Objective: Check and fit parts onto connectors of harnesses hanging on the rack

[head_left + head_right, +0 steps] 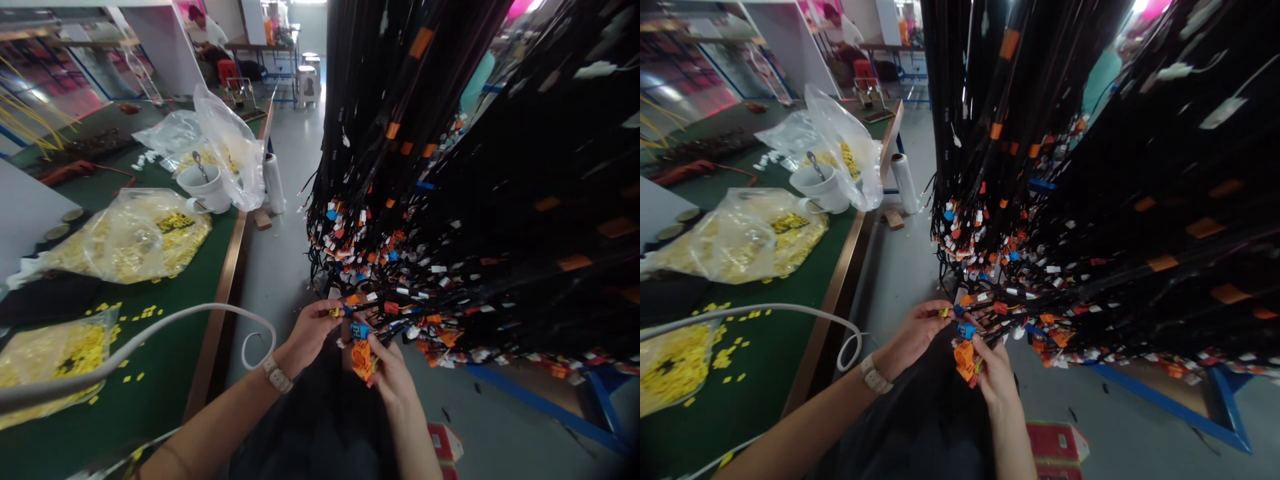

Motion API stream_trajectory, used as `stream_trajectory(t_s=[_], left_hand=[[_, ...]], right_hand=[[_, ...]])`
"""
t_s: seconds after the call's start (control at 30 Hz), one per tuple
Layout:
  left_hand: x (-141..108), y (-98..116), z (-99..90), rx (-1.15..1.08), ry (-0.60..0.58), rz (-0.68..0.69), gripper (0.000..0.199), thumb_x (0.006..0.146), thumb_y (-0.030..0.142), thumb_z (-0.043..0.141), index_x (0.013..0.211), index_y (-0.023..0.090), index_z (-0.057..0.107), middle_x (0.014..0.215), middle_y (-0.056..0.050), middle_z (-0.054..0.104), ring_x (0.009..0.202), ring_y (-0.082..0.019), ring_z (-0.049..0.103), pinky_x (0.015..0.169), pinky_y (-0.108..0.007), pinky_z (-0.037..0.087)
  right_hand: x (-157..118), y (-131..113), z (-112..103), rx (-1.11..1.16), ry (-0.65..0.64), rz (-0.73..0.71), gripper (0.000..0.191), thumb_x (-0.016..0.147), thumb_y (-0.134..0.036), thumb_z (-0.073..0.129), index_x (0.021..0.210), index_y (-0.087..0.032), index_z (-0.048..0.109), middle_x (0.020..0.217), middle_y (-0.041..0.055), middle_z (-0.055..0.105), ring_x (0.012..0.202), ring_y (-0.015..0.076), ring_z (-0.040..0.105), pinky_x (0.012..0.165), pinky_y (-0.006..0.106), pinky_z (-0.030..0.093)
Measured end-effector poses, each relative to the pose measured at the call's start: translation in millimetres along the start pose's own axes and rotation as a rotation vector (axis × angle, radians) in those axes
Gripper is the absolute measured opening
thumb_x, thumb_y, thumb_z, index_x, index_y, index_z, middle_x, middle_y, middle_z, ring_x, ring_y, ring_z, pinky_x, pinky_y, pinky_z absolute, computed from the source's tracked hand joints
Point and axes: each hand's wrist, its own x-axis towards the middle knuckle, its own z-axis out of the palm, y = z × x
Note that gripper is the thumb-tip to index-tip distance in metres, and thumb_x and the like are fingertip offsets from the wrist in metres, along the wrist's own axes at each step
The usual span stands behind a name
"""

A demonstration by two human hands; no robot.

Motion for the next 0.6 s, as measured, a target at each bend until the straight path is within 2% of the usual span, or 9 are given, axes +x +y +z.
stream_trajectory(t_s=[0.1, 0.2, 0.33, 0.47, 0.6], left_hand=[[-2, 1, 0.9, -0.046, -0.042, -0.025, 0.031, 0.060, 0.018, 0.078, 0.088, 0.012, 0.065, 0.087, -0.006, 0.066, 0.081, -0.013, 0.061, 0.084, -0.029, 0.045], [-5, 2, 1.1, -0.030, -0.074, -0.057, 0.033, 0.065, 0.028, 0.077, 0.091, 0.012, 0.064, 0.087, -0.008, 0.067, 0.077, -0.015, 0.063, 0.081, -0.032, 0.048], [-7, 1, -0.1, 0.088, -0.087, -0.038, 0.032, 0.067, 0.036, 0.075, 0.087, 0.013, 0.065, 0.082, -0.006, 0.065, 0.070, -0.012, 0.059, 0.070, -0.027, 0.048], [-8, -2, -0.4, 0.234, -0.152, 0.040, 0.033, 0.069, 0.035, 0.073, 0.093, 0.013, 0.069, 0.078, -0.004, 0.064, 0.064, -0.008, 0.053, 0.065, -0.022, 0.044], [-10, -1, 3.3, 0.372, -0.167, 0.097, 0.030, 0.070, 0.032, 0.072, 0.093, 0.012, 0.071, 0.075, -0.005, 0.066, 0.064, -0.011, 0.055, 0.063, -0.023, 0.044]], right_hand=[[4, 2, 7, 0.032, 0.118, -0.032, 0.044, 0.061, -0.022, 0.079, 0.103, -0.020, 0.064, 0.088, 0.0048, 0.072, 0.081, 0.0221, 0.067, 0.065, 0.031, 0.056], [7, 3, 14, 0.085, 0.188, -0.040, 0.046, 0.058, -0.022, 0.081, 0.100, -0.020, 0.064, 0.085, 0.0032, 0.072, 0.076, 0.0209, 0.067, 0.066, 0.033, 0.056], [9, 2, 17, 0.136, 0.210, 0.013, 0.043, 0.058, -0.022, 0.081, 0.097, -0.018, 0.064, 0.083, 0.0038, 0.072, 0.069, 0.0199, 0.067, 0.064, 0.034, 0.057], [14, 4, 14, 0.190, 0.246, -0.011, 0.038, 0.058, -0.019, 0.080, 0.093, -0.019, 0.065, 0.084, 0.0017, 0.072, 0.073, 0.0178, 0.067, 0.068, 0.031, 0.056], [21, 10, 9, 0.186, 0.234, -0.042, 0.036, 0.060, -0.024, 0.079, 0.092, -0.018, 0.064, 0.084, 0.0031, 0.071, 0.077, 0.0198, 0.067, 0.072, 0.033, 0.056]])
